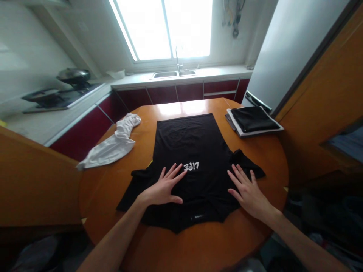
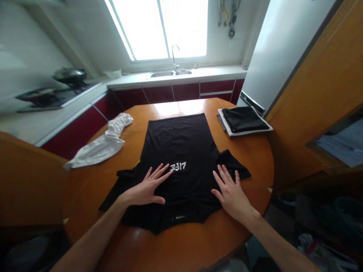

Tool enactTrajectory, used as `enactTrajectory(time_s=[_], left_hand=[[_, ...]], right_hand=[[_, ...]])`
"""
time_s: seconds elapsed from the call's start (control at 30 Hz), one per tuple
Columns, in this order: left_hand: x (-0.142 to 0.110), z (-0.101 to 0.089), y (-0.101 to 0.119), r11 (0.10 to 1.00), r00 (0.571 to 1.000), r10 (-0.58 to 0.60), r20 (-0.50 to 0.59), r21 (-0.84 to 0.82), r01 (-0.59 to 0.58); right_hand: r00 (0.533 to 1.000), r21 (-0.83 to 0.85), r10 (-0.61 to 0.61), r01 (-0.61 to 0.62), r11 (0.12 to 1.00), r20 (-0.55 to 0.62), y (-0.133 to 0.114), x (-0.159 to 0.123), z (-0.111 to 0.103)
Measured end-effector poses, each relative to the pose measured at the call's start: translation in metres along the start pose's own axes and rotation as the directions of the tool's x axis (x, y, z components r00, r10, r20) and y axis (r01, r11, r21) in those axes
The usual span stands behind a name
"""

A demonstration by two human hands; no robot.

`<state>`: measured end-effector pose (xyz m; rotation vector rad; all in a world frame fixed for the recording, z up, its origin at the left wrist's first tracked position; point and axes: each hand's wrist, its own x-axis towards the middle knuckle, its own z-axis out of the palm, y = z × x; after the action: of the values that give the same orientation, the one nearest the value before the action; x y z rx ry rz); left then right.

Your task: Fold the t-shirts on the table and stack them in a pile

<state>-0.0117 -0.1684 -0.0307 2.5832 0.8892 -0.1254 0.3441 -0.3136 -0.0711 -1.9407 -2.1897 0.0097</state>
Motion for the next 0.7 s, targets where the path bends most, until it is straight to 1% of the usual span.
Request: enactTrajectory(time_s=[0.07,0.17,0.27,0.37,0.47,0.53,0.63,0.7], left_hand=[[0.0,-0.002,-0.001,0.999,0.999,-0.008,-0.035,-0.051,0.006],[0.002,-0.005,-0.003,0.992,0.988,-0.04,-0.151,-0.127,0.021],[0.005,-0.006,-0.007,0.984,0.957,-0.087,-0.278,-0.176,0.038],[0.007,-0.001,-0.012,0.981,0.916,-0.144,-0.376,-0.176,0.082],[0.009,0.004,-0.014,0.975,0.883,-0.195,-0.427,-0.181,0.128],[0.01,0.007,-0.013,0.969,0.873,-0.226,-0.432,-0.19,0.157],[0.008,0.007,-0.012,0.963,0.869,-0.254,-0.425,-0.192,0.188],[0.005,0.001,-0.014,0.959,0.863,-0.271,-0.426,-0.195,0.204]], right_hand=[[1.0,0.018,-0.002,0.003,1.0,-0.018,-0.008,0.011,-0.008],[0.998,0.065,-0.056,0.058,0.996,-0.039,-0.027,0.036,-0.024],[0.983,0.132,-0.172,0.179,0.975,-0.06,-0.054,0.066,-0.038],[0.962,0.211,-0.267,0.274,0.938,-0.061,-0.083,0.092,-0.044],[0.95,0.283,-0.309,0.31,0.908,-0.05,-0.106,0.109,-0.038],[0.95,0.325,-0.31,0.306,0.895,-0.041,-0.114,0.112,-0.028],[0.953,0.359,-0.302,0.281,0.89,0.001,-0.115,0.109,-0.012],[0.956,0.364,-0.29,0.257,0.895,0.036,-0.11,0.106,-0.004]])
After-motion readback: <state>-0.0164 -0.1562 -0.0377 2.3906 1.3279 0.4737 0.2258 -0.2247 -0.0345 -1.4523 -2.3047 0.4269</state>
